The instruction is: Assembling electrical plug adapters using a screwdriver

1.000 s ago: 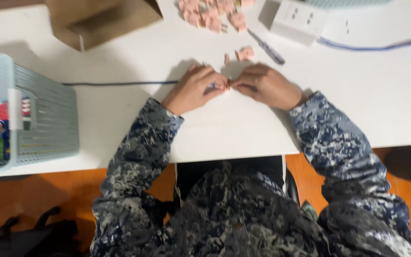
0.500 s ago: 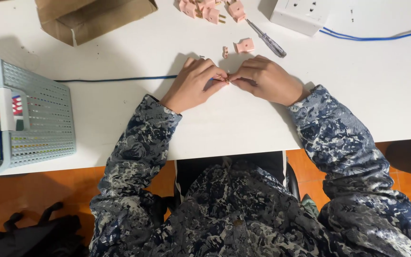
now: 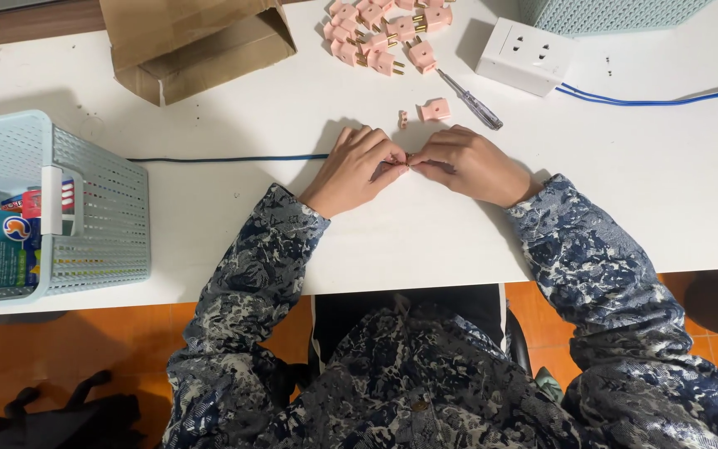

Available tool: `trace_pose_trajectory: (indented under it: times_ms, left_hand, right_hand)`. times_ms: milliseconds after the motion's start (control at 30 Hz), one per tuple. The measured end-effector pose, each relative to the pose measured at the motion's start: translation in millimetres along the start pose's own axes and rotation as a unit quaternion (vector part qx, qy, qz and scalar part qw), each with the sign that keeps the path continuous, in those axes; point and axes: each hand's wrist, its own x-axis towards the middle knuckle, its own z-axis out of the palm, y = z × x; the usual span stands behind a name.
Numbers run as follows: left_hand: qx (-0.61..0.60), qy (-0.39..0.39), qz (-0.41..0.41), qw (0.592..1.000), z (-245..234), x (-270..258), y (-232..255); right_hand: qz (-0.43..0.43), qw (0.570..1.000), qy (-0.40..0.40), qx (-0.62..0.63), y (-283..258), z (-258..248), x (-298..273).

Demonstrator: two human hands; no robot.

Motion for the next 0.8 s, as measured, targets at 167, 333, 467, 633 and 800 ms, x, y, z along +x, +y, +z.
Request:
trace_pose_trajectory:
  times_ms: [167,333,467,633,800]
  left_hand:
    - [0.013,0.001,0.012,1.000,1,0,0]
    - [0.035,0.010,0.024,0.999,3,1,0]
    - [0.031,0.012,0.019,0.999,3,3,2]
    - [0.046,0.018,0.021,0.999,4,3,2]
    - [0.041,0.017,0.026,0.999,12,1,-4]
  right_hand:
    - [0.004,1.000,-0.002,0.003,-1,1,0]
    - [0.002,1.000,0.000,0.005,-3,0,0]
    - [0.022,1.000,-0.003,0.004,-7,-2,2]
    - [0.028,1.000,0.001,0.005,-8,-2,3]
    - [0.013,1.000,-0.006,-0.003,-10,-5,5]
